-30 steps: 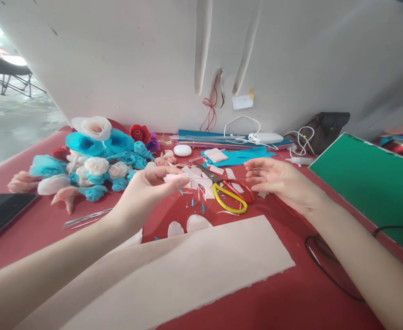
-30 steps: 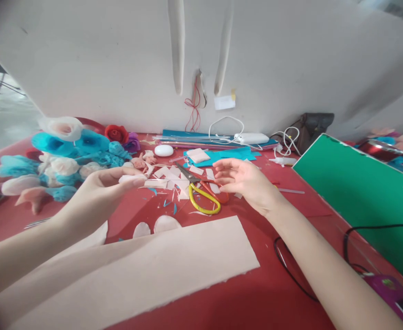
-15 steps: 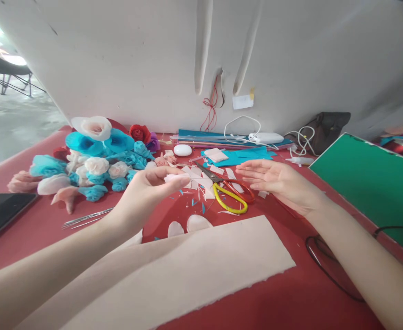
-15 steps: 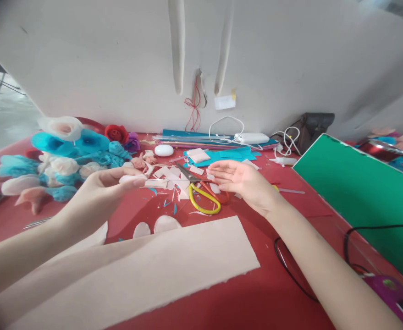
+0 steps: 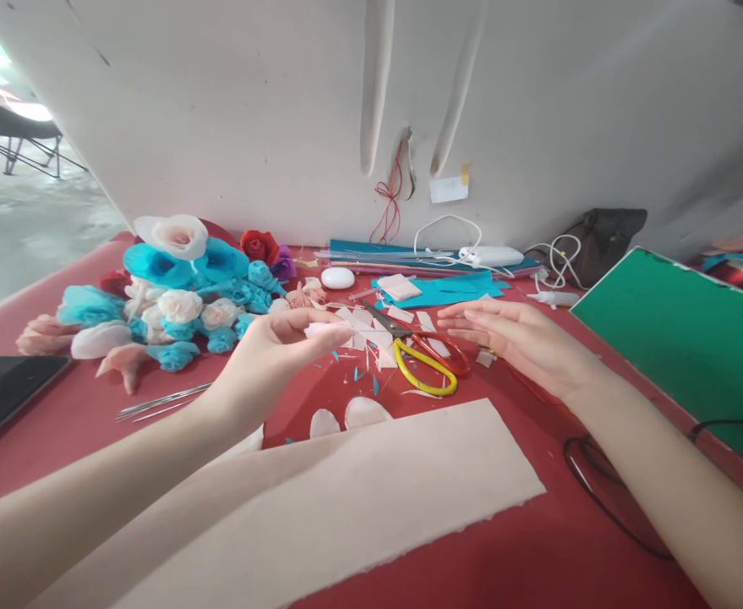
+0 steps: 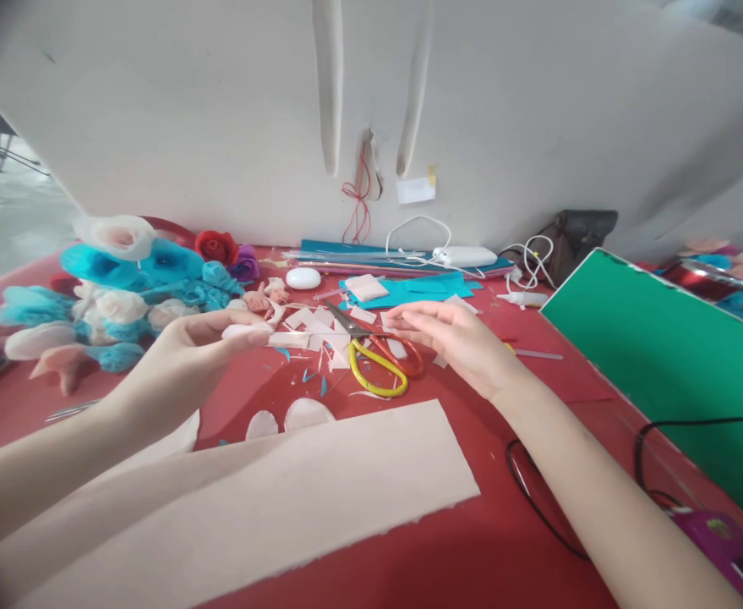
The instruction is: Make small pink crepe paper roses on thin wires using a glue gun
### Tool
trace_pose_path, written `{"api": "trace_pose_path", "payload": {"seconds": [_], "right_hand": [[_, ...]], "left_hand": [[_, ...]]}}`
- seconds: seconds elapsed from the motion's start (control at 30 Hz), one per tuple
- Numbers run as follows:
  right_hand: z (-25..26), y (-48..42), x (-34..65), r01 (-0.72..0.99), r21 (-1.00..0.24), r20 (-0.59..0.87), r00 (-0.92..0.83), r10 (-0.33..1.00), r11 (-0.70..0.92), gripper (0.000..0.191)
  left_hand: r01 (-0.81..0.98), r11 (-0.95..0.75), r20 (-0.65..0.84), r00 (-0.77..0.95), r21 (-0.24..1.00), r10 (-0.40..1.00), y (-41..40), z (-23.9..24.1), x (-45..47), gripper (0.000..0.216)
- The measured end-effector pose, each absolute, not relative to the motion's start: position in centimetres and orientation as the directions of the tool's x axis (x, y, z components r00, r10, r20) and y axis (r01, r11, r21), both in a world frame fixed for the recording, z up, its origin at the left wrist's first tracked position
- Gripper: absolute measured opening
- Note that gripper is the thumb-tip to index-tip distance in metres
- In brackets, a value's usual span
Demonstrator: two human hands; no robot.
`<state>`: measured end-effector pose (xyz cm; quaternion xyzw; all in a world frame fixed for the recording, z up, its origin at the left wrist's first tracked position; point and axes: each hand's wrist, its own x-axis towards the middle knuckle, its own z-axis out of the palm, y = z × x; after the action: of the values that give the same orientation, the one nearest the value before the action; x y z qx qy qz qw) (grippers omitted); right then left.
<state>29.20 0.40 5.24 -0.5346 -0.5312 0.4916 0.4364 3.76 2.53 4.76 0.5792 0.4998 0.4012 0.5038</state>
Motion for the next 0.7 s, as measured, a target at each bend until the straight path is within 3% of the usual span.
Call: {"api": "trace_pose_path", "payload": {"seconds": [0.23, 0.7], "right_hand": [[5.02, 0.56, 29.35, 0.117, -0.992, -0.057, -0.059, 0.997, -0.05, 0.02], [5.34, 0.05, 29.41, 0.307, -0.951, -0.031, 0.037, 0.999, -0.041, 0.021]], "left_hand": [[0.185, 0.003, -0.037, 0.18, 0.983, 0.983, 2.62, 4.49, 3.69, 0.021], [0.206, -0.005, -0.032, 0.176, 0.979, 0.984, 2.54, 4.59, 3.61, 0.022]]}}
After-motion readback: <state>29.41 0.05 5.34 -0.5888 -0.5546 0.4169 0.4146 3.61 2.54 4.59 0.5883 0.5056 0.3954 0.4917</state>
